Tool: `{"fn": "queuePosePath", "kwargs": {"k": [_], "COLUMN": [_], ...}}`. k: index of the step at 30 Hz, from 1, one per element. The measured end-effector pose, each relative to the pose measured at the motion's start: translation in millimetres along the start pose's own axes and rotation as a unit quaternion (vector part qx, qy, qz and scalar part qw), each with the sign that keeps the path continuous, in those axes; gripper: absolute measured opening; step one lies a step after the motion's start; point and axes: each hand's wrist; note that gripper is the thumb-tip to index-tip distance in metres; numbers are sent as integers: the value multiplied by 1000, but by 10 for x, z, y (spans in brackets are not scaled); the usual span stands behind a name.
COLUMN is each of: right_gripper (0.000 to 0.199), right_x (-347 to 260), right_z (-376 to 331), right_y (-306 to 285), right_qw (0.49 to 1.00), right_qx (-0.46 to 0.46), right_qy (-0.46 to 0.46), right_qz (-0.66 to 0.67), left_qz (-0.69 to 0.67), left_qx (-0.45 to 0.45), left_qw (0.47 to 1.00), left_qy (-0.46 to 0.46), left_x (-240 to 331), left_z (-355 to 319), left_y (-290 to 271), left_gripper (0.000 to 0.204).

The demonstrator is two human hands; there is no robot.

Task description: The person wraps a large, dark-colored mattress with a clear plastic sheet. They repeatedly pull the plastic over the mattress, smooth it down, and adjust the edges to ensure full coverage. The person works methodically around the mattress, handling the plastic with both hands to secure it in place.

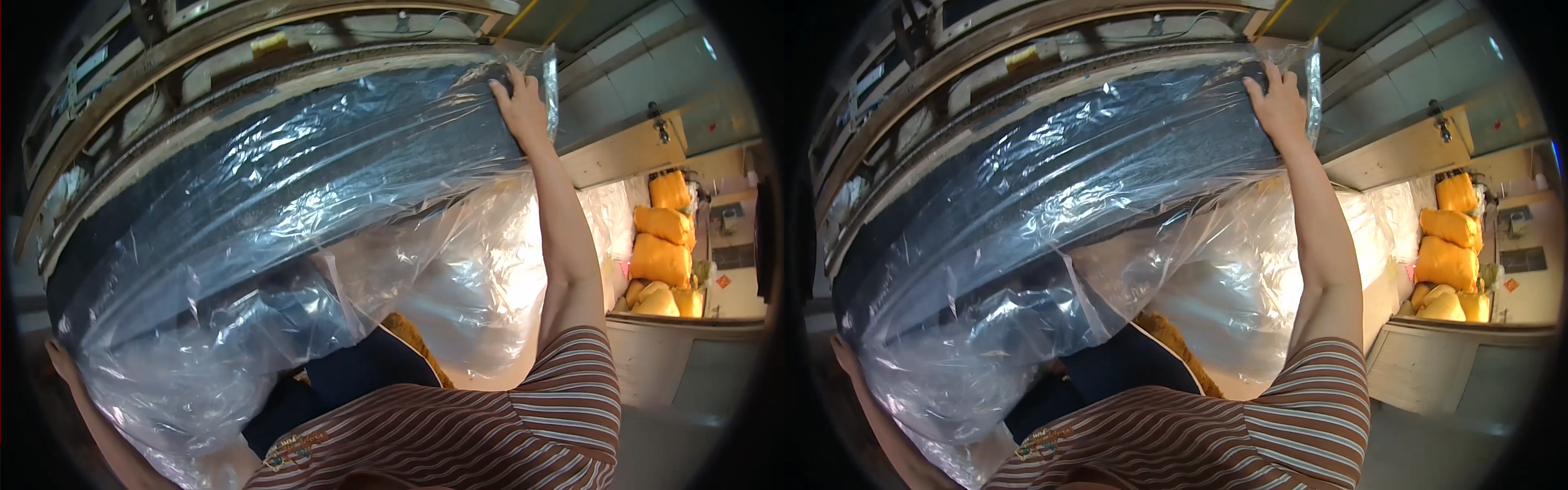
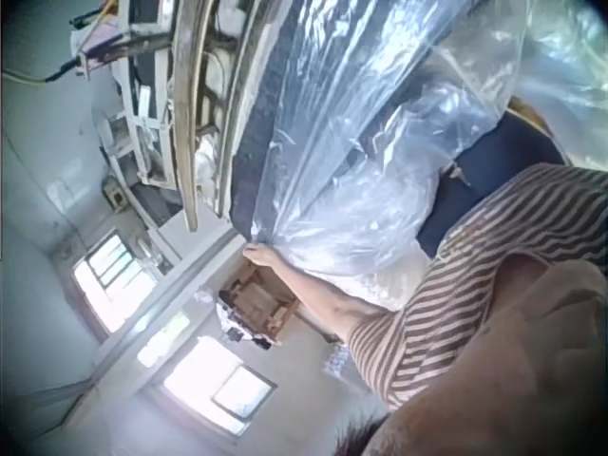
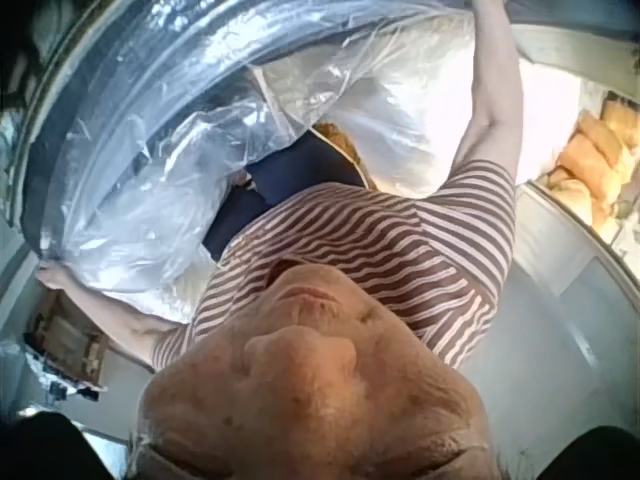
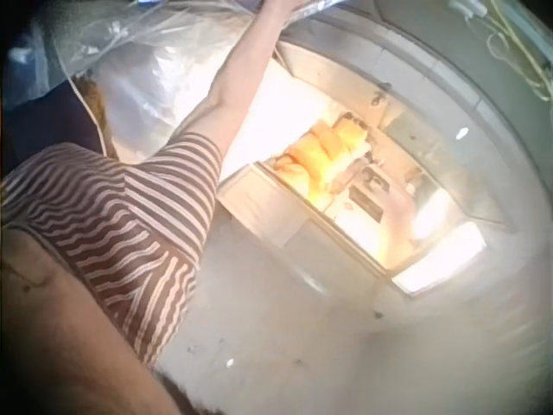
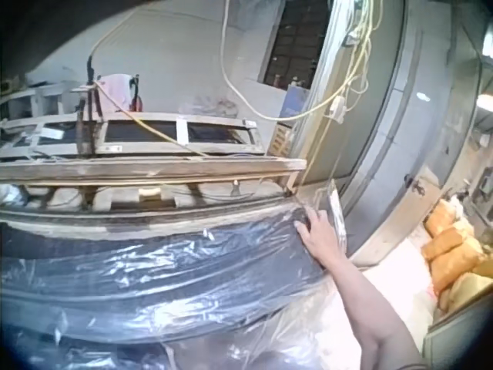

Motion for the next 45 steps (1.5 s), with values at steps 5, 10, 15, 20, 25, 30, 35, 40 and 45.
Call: {"fn": "queuePosePath", "kwargs": {"k": [5, 10, 15, 20, 25, 30, 35, 40, 45], "right_gripper": [66, 58, 29, 23, 51, 44, 30, 48, 43], "right_x": [232, 834, -833, -1876, -2644, -3288, -2519, -1597, -1554], "right_z": [74, 414, 11, -1881, -3816, -4241, -3116, -2639, -2750], "right_y": [304, 483, -572, -1851, -1327, -583, -1573, -2123, -1510], "right_qw": [941, 984, 929, 505, 636, 773, 516, 531, 860], "right_qx": [-223, -153, 34, -603, -429, -270, -630, -287, -69], "right_qy": [14, 50, -172, -317, -509, -485, -366, 10, 7], "right_qz": [255, -75, 325, 530, 391, 308, 451, 797, 505], "left_qz": [-72, -304, -268, -260, -312, -321, -387, -404, -383], "left_qx": [163, 204, 265, 316, 340, 334, 300, 260, 244], "left_qw": [981, 929, 926, 912, 887, 884, 871, 877, 891], "left_qy": [72, 57, -12, -16, -30, -60, -33, 12, -25], "left_x": [6, 1799, 1949, 1695, 1874, 1800, 2019, 2136, 2050], "left_z": [329, -61, -264, -162, -172, -88, -328, -398, -320], "left_y": [-24, 548, 257, 282, 448, 422, 315, 294, 318], "left_gripper": [41, 34, 28, 20, 19, 19, 16, 19, 28]}}
Point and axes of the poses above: each hand's wrist, its own z-axis towards the middle knuckle, its own y-axis out of the palm, x = y × z, and after that the axes turned 15 degrees about -z, right-handed
